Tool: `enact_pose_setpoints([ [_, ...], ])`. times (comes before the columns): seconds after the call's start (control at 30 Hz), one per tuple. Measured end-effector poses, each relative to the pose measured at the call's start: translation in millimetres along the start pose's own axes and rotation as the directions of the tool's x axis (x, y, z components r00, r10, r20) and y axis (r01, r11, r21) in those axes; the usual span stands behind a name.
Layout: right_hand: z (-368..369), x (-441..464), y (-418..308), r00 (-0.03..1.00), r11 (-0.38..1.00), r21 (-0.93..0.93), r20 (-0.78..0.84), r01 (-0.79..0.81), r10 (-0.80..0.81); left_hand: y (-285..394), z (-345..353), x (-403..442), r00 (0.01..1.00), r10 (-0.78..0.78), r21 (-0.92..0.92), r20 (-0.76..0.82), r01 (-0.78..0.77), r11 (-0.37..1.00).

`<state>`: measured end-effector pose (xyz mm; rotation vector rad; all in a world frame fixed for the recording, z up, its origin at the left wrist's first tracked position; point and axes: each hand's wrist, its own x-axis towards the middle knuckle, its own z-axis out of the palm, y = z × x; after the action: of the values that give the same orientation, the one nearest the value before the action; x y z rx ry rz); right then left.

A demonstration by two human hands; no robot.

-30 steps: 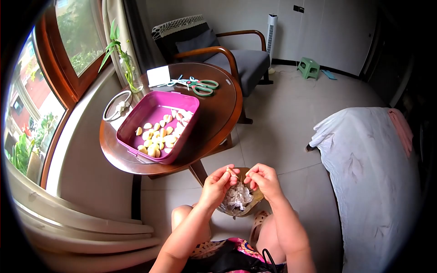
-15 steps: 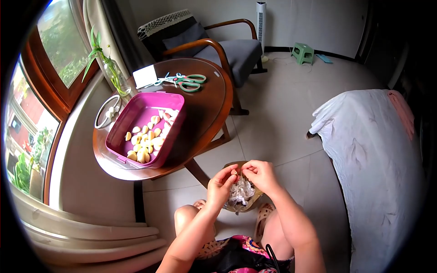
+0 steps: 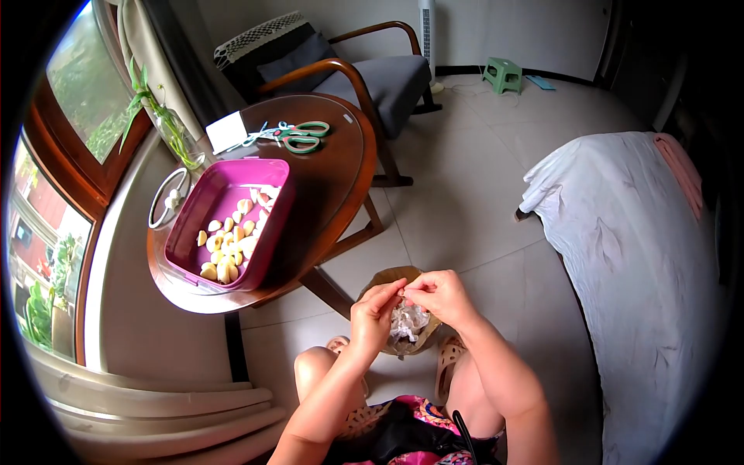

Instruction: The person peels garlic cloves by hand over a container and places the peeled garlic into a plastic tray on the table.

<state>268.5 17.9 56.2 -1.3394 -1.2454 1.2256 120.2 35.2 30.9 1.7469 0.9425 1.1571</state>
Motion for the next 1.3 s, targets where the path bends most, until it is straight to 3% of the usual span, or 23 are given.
enact_pose_setpoints([
  [0.2, -1.2, 2.8, 12.3, 0.998, 0.997, -0.040, 0.024, 0.062, -0.061, 9.4, -4.6, -0.7, 0.996, 0.080, 0.127, 0.043, -0.085, 0.988],
  [0.33, 5.8, 4.2, 17.9, 0.996, 0.980, -0.179, 0.001, 0.088, -0.090, 11.0, -5.9, -1.0, 0.997, 0.064, 0.086, 0.041, -0.067, 0.994],
  [0.43, 8.0, 0.1, -1.0, 1.000, 0.984, 0.176, 0.015, -0.001, -0.002, 16.3, -11.8, 4.8, 1.000, 0.008, 0.011, 0.024, -0.008, 1.000],
  [0.5, 7.7, -1.5, -10.1, 1.000, 0.987, 0.163, -0.010, -0.012, 0.014, 16.5, -12.4, 7.3, 0.998, -0.057, -0.022, 0.031, 0.057, 0.998],
  [0.73, 7.1, -0.4, -6.6, 1.000, 0.996, 0.084, 0.006, -0.015, 0.015, 10.8, -11.1, 4.7, 0.999, -0.021, -0.035, 0.029, 0.022, 0.999],
  [0.93, 4.6, 2.1, -6.6, 0.995, 0.992, 0.123, 0.096, -0.038, 0.026, 8.0, -13.1, 2.0, 0.993, 0.115, 0.212, 0.033, -0.119, 0.970],
  [1.3, 6.5, 2.9, -0.8, 0.999, 0.996, 0.094, 0.044, -0.009, 0.005, 9.7, -10.8, -0.6, 0.984, 0.176, 0.203, 0.039, -0.181, 0.962],
])
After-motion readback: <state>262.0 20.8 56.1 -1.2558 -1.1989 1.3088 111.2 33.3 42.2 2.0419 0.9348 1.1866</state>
